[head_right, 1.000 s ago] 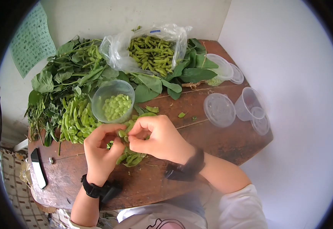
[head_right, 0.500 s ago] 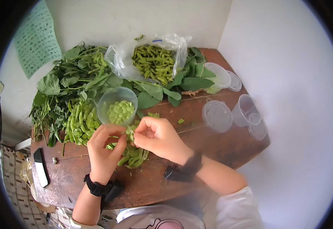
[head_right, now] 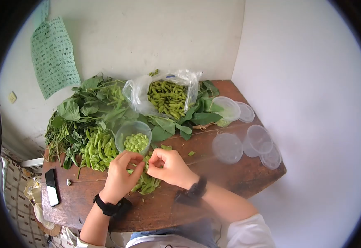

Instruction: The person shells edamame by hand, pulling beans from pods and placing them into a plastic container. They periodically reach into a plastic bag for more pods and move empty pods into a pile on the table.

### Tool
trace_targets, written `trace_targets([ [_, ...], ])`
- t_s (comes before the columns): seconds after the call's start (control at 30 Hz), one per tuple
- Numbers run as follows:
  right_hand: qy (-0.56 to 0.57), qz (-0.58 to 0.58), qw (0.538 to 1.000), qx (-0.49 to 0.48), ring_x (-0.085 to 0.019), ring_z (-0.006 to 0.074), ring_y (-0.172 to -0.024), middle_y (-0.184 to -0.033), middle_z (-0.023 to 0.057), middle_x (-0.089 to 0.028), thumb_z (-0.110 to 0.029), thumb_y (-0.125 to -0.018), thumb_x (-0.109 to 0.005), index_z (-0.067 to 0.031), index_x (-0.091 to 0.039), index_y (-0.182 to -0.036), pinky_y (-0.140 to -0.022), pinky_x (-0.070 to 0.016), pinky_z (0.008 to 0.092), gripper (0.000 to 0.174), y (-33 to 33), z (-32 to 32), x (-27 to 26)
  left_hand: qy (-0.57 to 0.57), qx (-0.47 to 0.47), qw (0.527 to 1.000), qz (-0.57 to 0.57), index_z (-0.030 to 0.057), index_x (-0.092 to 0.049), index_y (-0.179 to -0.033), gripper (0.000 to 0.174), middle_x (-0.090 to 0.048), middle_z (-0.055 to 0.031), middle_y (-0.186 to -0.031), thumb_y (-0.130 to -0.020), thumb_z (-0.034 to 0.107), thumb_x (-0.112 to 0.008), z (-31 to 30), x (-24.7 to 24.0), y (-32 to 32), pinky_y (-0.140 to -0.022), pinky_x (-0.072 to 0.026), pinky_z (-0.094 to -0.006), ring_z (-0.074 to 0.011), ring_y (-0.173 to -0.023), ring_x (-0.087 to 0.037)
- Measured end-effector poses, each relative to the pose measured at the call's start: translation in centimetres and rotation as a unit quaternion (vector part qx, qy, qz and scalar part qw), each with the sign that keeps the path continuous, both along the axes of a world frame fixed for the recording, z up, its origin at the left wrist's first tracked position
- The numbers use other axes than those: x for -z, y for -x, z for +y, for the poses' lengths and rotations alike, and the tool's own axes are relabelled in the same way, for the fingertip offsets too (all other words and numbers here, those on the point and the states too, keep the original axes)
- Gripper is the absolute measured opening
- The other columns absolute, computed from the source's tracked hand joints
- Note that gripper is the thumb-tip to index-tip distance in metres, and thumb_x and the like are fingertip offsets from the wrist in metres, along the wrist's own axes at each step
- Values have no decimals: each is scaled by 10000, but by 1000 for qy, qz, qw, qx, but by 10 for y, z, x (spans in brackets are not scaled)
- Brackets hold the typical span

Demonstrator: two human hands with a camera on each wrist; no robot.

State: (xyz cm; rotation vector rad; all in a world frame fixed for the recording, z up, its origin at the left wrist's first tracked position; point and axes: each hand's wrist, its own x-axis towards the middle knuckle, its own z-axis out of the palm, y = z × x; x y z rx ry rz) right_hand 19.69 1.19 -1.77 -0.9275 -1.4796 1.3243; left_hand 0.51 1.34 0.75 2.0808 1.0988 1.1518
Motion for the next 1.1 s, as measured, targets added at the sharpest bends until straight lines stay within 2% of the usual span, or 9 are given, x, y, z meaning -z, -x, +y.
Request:
trace_targets([
  [0.2, 22, -16, 999, 42, -621, 54, -718, -771, 28, -666, -48, -856, -696, 10, -581, -849, -614, -495, 228, 129, 2, 3, 1, -48, -14, 998, 45, -31, -650, -965, 113, -657, -137, -888, -856, -14, -672, 7, 2, -2, -653, -554, -312, -217, -748, -685],
  [0.3, 73, 0, 995, 73, -632, 62, -702, -765, 44, -679, -43, -863, -683, 18, -576, -838, -606, -491, 220, 126, -1, 4, -2, 12, -40, 999, 15, -34, -653, -940, 86, -653, -135, -859, -858, -11, -664, 14, -9, -2, -637, -534, -313, -216, -719, -670],
  [0.47, 43, -18, 993, 110, -638, 62, -710, -768, 50, -687, -36, -876, -667, 24, -572, -834, -612, -491, 216, 120, -4, 7, 0, -97, -164, 976, 109, -17, -669, -950, 106, -650, -111, -842, -844, -17, -672, 42, -7, 12, -597, -506, -311, -208, -661, -631],
  [0.57, -4, -45, 991, 129, -639, 53, -753, -807, 47, -688, -26, -882, -665, 29, -580, -862, -634, -494, 211, 103, -4, 11, 4, -149, -179, 969, 78, 8, -680, -963, 136, -658, -95, -870, -829, 1, -702, 31, -16, -1, -580, -495, -318, -209, -642, -609],
  [0.63, -22, -53, 989, 137, -638, 48, -777, -833, 45, -690, -21, -887, -666, 33, -586, -884, -652, -498, 209, 96, -4, 11, 7, -132, -136, 980, 54, 21, -689, -954, 140, -661, -91, -883, -818, 15, -721, 16, -23, -8, -584, -498, -318, -210, -648, -609],
  [0.7, -16, 40, 991, 126, -634, 48, -827, -905, 44, -687, -1, -898, -668, 39, -599, -943, -704, -511, 214, 92, -1, 11, 7, -135, -79, 987, 29, 46, -711, -908, 139, -668, -87, -907, -783, 57, -771, 8, -18, -13, -604, -514, -324, -229, -692, -633],
  [0.97, -15, 46, 994, 93, -652, 81, -890, -963, 57, -685, 20, -904, -674, 42, -611, -996, -773, -536, 237, 114, 0, 9, 5, -157, -81, 979, 96, 46, -715, -917, 178, -664, -81, -922, -766, 104, -789, 7, -8, -14, -662, -550, -385, -286, -802, -674],
  [1.07, -20, 43, 997, 63, -659, 88, -895, -961, 56, -686, 7, -904, -684, 38, -616, -1005, -773, -537, 237, 126, -2, 9, 2, -95, -67, 991, 61, 35, -712, -929, 180, -653, -81, -923, -771, 84, -784, 8, -9, -11, -624, -533, -357, -251, -722, -648],
  [1.1, -19, 37, 998, 45, -662, 90, -895, -960, 54, -686, 0, -904, -691, 35, -618, -1009, -773, -537, 237, 132, -3, 8, 0, -47, -40, 997, 48, 39, -714, -925, 174, -639, -65, -915, -766, 53, -781, 9, -14, -8, -595, -498, -303, -194, -691, -613],
])
